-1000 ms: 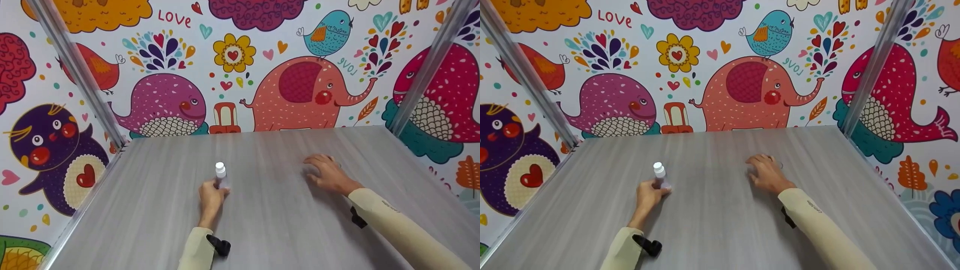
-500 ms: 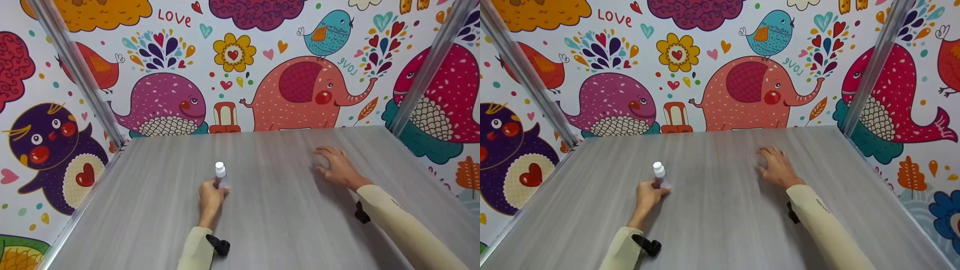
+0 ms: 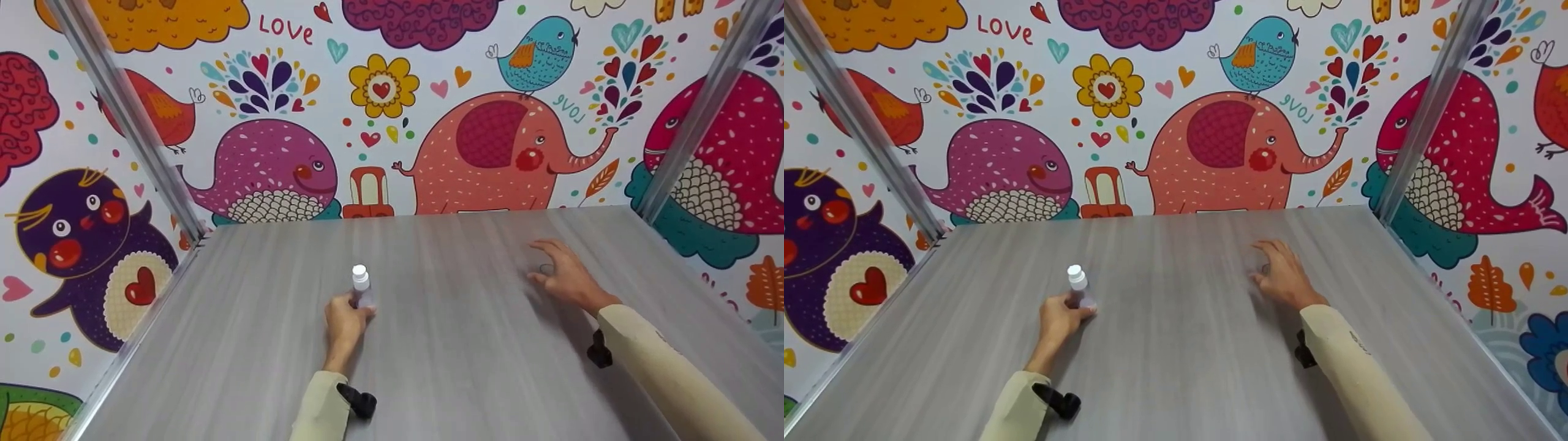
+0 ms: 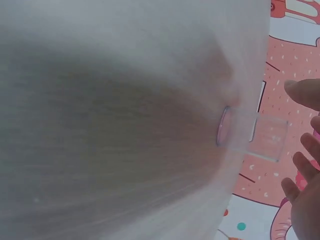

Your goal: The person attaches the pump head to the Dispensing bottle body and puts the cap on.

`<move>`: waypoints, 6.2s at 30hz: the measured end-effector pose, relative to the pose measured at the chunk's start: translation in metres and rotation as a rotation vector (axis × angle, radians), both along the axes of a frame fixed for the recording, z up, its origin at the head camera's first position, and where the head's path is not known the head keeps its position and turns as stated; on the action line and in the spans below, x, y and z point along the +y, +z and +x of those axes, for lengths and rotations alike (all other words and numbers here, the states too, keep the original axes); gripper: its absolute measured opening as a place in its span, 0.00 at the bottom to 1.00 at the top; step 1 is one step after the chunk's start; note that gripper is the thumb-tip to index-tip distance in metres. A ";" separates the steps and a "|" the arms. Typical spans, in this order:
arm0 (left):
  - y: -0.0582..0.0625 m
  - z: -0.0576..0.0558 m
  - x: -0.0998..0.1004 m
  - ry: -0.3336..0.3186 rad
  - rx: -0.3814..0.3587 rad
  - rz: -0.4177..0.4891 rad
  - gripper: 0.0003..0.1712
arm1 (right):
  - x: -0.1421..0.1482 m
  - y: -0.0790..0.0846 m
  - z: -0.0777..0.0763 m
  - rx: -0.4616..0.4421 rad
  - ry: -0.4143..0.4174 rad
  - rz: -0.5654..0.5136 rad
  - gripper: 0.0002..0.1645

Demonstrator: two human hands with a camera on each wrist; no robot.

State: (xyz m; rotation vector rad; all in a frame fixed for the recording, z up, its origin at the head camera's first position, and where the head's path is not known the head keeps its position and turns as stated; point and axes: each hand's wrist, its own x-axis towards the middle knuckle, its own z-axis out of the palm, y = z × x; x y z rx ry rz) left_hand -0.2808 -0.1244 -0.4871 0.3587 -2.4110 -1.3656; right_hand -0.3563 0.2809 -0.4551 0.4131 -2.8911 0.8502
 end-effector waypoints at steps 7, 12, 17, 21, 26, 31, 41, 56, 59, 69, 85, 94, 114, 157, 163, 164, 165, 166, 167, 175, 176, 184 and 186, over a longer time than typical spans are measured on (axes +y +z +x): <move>-0.001 -0.001 0.001 0.005 0.016 0.012 0.13 | 0.000 -0.004 0.004 -0.142 -0.130 -0.187 0.51; 0.000 -0.001 0.002 0.009 0.010 0.018 0.14 | 0.003 -0.008 0.005 -0.185 -0.142 -0.258 0.54; -0.001 -0.001 0.001 0.010 0.011 0.023 0.14 | 0.008 -0.011 0.007 -0.245 -0.140 -0.312 0.54; 0.000 -0.001 0.001 0.012 0.008 0.020 0.13 | 0.010 -0.011 0.008 -0.318 -0.141 -0.373 0.53; 0.000 -0.001 0.000 0.007 0.015 0.022 0.13 | 0.009 -0.016 0.009 -0.339 -0.174 -0.406 0.50; 0.000 0.000 0.001 0.004 0.035 0.015 0.13 | 0.003 -0.025 0.012 -0.248 -0.219 -0.407 0.44; 0.000 0.000 0.002 0.000 0.031 0.011 0.13 | -0.002 -0.030 0.014 -0.242 -0.309 -0.476 0.42; 0.001 0.001 0.005 0.012 0.001 0.021 0.13 | 0.001 -0.035 0.018 -0.233 -0.353 -0.477 0.37; 0.001 0.001 0.005 0.008 -0.003 0.021 0.14 | -0.001 -0.036 0.018 -0.209 -0.369 -0.459 0.35; -0.001 -0.002 0.002 0.009 0.025 0.011 0.16 | -0.002 -0.034 0.018 -0.238 -0.391 -0.471 0.36; -0.002 -0.001 0.000 -0.003 0.035 0.025 0.13 | -0.007 -0.027 0.022 -0.176 -0.393 -0.477 0.32; -0.002 -0.001 0.001 -0.003 0.032 0.004 0.13 | -0.010 -0.026 0.024 -0.074 -0.381 -0.513 0.32; -0.002 -0.002 0.001 0.004 0.052 0.015 0.13 | -0.029 -0.020 0.033 0.030 -0.402 -0.543 0.29; 0.000 0.001 0.002 -0.015 0.008 0.031 0.16 | -0.064 0.005 0.036 0.219 -0.151 -0.363 0.26; 0.000 0.001 0.002 -0.013 0.004 0.030 0.15 | -0.069 0.009 0.038 0.218 -0.124 -0.330 0.26; 0.001 0.001 0.002 -0.012 0.003 0.030 0.15 | -0.070 0.009 0.038 0.219 -0.115 -0.327 0.26; 0.001 0.002 0.002 -0.011 0.002 0.031 0.15 | -0.071 0.010 0.039 0.220 -0.108 -0.321 0.26; 0.001 0.001 0.002 -0.011 0.002 0.033 0.15 | -0.072 0.011 0.039 0.224 -0.101 -0.313 0.26; 0.001 0.001 0.002 -0.012 0.001 0.032 0.15 | -0.073 0.011 0.039 0.229 -0.092 -0.307 0.26; 0.001 0.001 0.002 -0.011 -0.004 0.038 0.15 | -0.081 0.016 0.040 0.253 -0.014 -0.272 0.27; 0.001 0.001 0.002 -0.011 -0.007 0.042 0.15 | -0.082 0.017 0.041 0.259 -0.007 -0.262 0.27; 0.000 -0.001 0.001 -0.005 0.009 0.013 0.15 | -0.088 0.014 0.041 0.346 0.014 -0.254 0.29; 0.000 -0.001 0.001 -0.001 0.022 -0.001 0.14 | -0.090 0.014 0.042 0.354 0.016 -0.263 0.29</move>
